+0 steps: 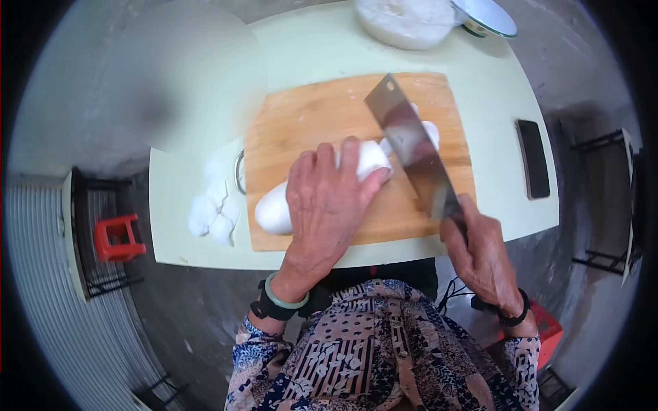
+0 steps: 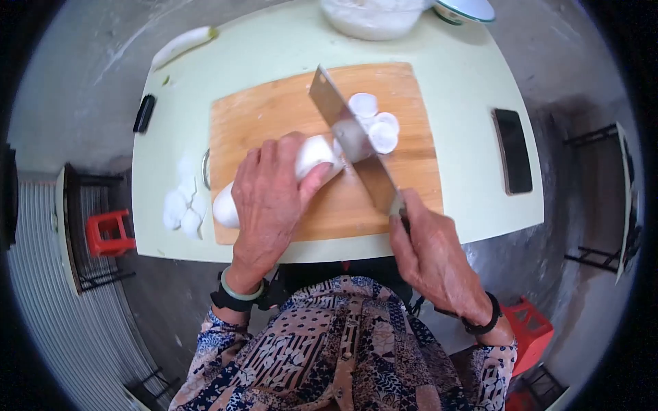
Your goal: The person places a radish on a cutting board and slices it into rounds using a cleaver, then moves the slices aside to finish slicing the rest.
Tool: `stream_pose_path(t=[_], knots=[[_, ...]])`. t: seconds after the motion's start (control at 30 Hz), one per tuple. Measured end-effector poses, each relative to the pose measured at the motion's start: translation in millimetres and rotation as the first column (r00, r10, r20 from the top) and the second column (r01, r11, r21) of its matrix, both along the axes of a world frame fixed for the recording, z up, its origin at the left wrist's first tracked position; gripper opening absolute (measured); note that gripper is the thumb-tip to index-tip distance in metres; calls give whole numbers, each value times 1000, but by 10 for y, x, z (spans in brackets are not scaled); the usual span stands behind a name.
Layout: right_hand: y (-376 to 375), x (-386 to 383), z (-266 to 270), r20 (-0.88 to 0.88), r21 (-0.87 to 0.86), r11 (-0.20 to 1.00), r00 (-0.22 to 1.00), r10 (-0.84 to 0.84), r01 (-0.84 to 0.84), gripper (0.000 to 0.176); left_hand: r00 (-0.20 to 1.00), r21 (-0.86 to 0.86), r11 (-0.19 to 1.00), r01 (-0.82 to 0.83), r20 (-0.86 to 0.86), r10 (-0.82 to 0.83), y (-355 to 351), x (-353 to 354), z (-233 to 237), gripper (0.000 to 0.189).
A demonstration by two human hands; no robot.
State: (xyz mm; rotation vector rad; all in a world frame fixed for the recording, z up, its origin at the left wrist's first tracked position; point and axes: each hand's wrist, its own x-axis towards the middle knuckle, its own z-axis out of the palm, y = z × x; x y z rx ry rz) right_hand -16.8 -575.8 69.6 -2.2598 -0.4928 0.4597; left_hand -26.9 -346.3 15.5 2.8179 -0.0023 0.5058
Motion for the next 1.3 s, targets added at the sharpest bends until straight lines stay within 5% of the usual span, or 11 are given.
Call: stream_pose_path(t=[0.3, 0.4, 0.6, 0.9, 1.0, 1.13, 1.2, 1.3], knots=[[-147, -134, 16, -30, 79, 988, 990, 137, -135, 31, 996, -36, 996, -83, 12, 84, -35, 47, -26, 42], [-135, -90, 79, -232, 61, 989, 962, 145, -134, 29, 995, -33, 995, -95, -16, 95, -40, 65, -12, 43], [-65, -91, -17, -88, 33, 990, 986, 140, -138, 24, 993, 24, 994, -109, -46, 110, -51, 89, 17, 43], [293, 276, -221, 95, 68, 980, 979, 178, -185, 47, 996, 120, 990, -72, 60, 65, -47, 124, -40, 45], [429, 409, -204, 20, 106, 985, 991, 136, -137, 44, 995, 146, 986, -83, 67, 74, -90, 111, -39, 45], [520, 606, -518, 309, 154, 962, 936, 169, -225, 32, 995, 219, 972, -79, 75, 64, -139, 81, -59, 43], [558, 677, -437, 58, 92, 960, 964, 260, -265, 21, 989, 111, 986, -124, 100, 113, -99, 72, -96, 42], [472, 600, -488, 171, 150, 949, 953, 252, -278, 15, 988, 29, 989, -148, -40, 149, -94, 60, -27, 39]])
